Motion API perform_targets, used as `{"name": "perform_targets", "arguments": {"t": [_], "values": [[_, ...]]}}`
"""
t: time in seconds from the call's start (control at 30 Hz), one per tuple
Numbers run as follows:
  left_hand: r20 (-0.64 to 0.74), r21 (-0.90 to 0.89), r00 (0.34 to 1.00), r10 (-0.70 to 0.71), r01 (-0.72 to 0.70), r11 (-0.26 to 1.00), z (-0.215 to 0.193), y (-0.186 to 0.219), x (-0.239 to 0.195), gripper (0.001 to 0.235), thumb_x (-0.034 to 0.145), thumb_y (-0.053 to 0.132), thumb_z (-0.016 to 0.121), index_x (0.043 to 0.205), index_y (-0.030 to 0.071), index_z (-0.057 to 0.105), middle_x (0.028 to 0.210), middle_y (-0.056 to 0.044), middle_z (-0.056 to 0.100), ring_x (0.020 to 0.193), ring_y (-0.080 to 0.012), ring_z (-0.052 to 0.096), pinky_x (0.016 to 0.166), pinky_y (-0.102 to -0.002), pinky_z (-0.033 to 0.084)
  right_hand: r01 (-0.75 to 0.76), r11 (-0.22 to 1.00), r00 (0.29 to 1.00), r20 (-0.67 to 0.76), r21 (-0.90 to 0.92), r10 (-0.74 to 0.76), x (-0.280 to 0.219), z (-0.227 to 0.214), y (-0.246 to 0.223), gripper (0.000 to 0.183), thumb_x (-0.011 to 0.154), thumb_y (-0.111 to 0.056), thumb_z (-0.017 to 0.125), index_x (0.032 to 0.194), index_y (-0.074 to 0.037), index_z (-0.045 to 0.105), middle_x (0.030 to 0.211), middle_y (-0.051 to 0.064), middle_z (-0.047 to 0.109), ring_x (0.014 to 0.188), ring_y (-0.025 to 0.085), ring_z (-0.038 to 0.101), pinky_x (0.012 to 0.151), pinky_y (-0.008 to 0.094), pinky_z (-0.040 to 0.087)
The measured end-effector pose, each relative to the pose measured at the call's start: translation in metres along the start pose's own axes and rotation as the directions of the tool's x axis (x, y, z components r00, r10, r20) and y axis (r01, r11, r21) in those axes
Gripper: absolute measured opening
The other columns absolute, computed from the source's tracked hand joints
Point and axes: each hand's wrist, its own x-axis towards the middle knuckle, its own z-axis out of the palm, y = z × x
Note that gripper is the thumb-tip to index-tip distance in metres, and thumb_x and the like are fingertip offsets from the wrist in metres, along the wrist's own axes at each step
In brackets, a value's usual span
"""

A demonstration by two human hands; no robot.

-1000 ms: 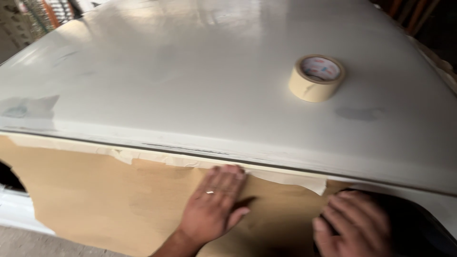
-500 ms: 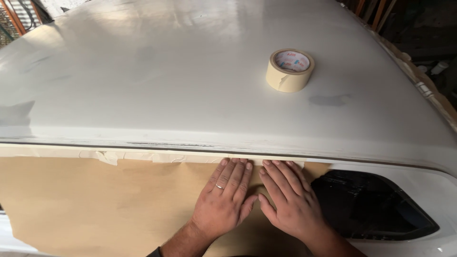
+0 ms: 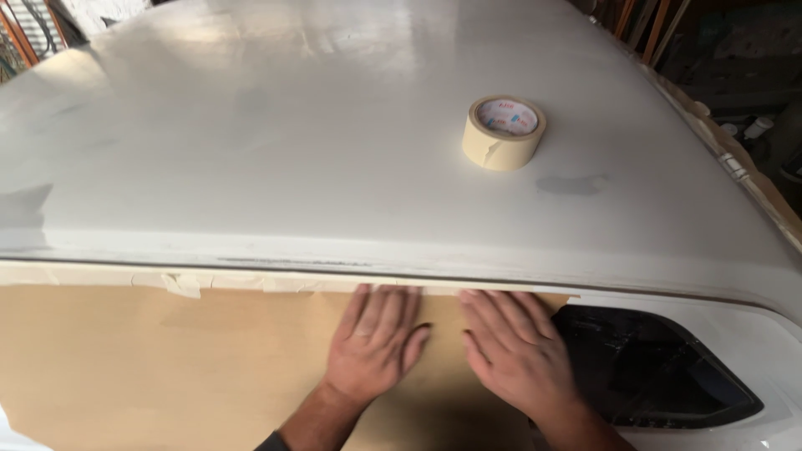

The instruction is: The person applies masking tape along the edge of a car's roofline and smooths it down. They then place large sheets of brown paper over the side windows and roof, securing them with additional tape to mask off the vehicle's body.

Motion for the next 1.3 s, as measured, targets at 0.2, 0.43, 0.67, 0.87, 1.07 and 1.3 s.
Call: {"name": "perform_targets", "arguments": {"t": [0.2,0.43,0.67,0.87,1.07,1.3], "values": [[0.014,0.016,0.972,-0.234,0.234,0.972,-0.026,-0.007,-0.005,0.060,0.099,0.045,0.060,0.132,-0.005,0.061,0.129,-0.023,0.058,0.124,-0.0398,0.058,0.114,-0.052,0.041,-0.258,0.965,0.966,0.016,0.042,0.257,-0.026,-0.008,0.006,0.052,0.081,-0.034,0.077,0.122,-0.002,0.068,0.131,0.010,0.062,0.124,0.030,0.056,0.113,0.051,0.040],[-0.069,-0.210,0.996,0.055,-0.068,0.975,-0.037,-0.011,0.020,0.049,0.094,0.034,0.071,0.123,-0.005,0.069,0.128,-0.017,0.063,0.119,-0.0326,0.066,0.104,-0.045,0.051,-0.008,0.988,0.985,-0.167,0.154,0.034,-0.020,-0.010,0.001,0.042,0.084,-0.027,0.079,0.117,-0.002,0.068,0.123,0.015,0.063,0.119,0.032,0.059,0.105,0.051,0.047],[-0.199,-0.104,0.976,0.091,-0.114,0.988,-0.048,-0.047,0.050,0.022,0.092,0.012,0.073,0.111,0.001,0.072,0.107,-0.010,0.068,0.086,-0.0244,0.065,0.074,-0.037,0.055,0.120,0.982,0.942,-0.330,0.146,-0.066,0.014,-0.017,0.010,0.023,0.083,-0.004,0.082,0.104,-0.007,0.072,0.108,0.005,0.066,0.098,0.024,0.061,0.086,0.042,0.053],[-0.154,-0.080,0.968,0.198,-0.212,0.974,-0.056,-0.048,0.043,0.028,0.085,0.009,0.071,0.112,0.002,0.073,0.107,-0.009,0.069,0.087,-0.0228,0.067,0.074,-0.037,0.056,0.159,0.972,0.947,-0.304,0.172,-0.101,0.010,-0.022,0.021,0.024,0.081,-0.002,0.081,0.104,-0.003,0.074,0.105,0.006,0.067,0.096,0.023,0.064,0.086,0.040,0.055],[-0.009,-0.225,0.986,0.164,-0.162,0.961,-0.036,-0.009,0.032,0.039,0.089,0.021,0.070,0.122,-0.001,0.069,0.125,-0.012,0.067,0.111,-0.0272,0.065,0.097,-0.040,0.053,0.158,0.967,0.987,-0.038,0.200,-0.154,0.005,-0.011,0.010,0.036,0.090,-0.024,0.071,0.120,-0.003,0.069,0.133,0.011,0.063,0.126,0.026,0.059,0.109,0.042,0.045],[0.006,-0.020,0.975,0.223,-0.222,0.975,-0.017,-0.032,0.000,0.049,0.100,0.032,0.065,0.138,0.001,0.064,0.141,-0.015,0.056,0.126,-0.0290,0.058,0.114,-0.045,0.045,0.052,0.983,0.979,0.186,0.174,-0.085,-0.024,-0.012,0.043,0.060,0.096,-0.044,0.061,0.144,-0.009,0.060,0.151,0.002,0.054,0.139,0.016,0.045,0.117,0.039,0.030]]}}
